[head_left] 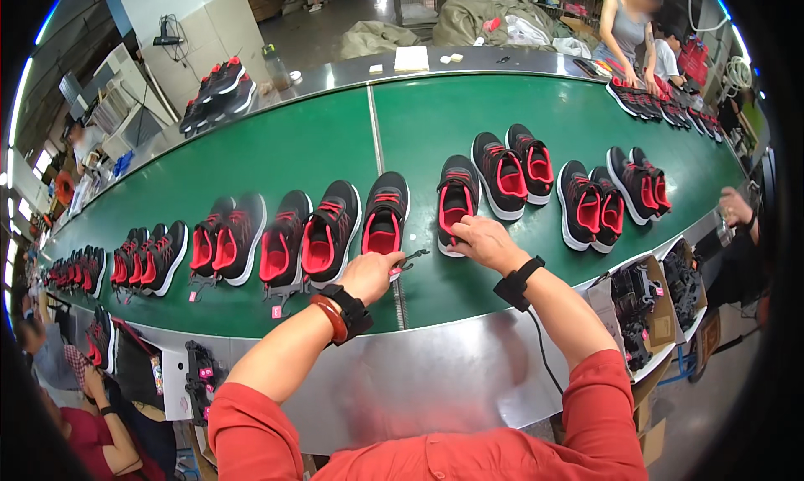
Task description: Attaching price tags and hooks to newly manufactured athletic shoes on an assembly line conveyor belt.
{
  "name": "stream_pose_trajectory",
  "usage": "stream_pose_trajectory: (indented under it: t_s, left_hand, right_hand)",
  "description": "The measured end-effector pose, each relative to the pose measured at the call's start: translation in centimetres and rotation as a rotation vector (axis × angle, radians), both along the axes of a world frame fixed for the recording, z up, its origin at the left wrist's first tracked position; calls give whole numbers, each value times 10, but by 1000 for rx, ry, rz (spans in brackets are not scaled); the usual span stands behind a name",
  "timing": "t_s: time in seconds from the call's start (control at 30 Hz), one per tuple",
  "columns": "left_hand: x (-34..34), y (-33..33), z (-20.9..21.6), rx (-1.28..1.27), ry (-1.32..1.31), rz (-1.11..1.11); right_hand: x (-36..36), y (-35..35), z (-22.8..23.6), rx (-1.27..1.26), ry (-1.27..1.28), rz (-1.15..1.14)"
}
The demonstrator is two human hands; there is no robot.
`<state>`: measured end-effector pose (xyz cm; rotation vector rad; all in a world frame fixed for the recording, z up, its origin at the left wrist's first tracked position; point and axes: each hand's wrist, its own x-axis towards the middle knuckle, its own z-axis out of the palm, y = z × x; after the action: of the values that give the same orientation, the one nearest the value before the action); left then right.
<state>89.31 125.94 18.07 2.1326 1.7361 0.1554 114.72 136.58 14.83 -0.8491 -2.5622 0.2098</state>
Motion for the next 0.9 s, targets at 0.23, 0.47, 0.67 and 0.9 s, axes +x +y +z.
stream_pose_trajectory:
  t_s: [0.23, 0.47, 0.67, 0.9]
  left_hand:
    - [1, 3, -3, -18, 34, 6]
    - [-1, 4, -12, 8, 44, 5]
    - [-9, -3, -27, 158, -216, -93]
    - [11, -27, -43, 278, -208, 15]
  right_hand:
    - [-17, -15, 15, 173, -55, 56]
    - [-36, -20, 20, 212, -126, 102]
    - [-46, -22, 4, 207, -98, 118]
    - [-27, -52, -24, -132, 148, -31]
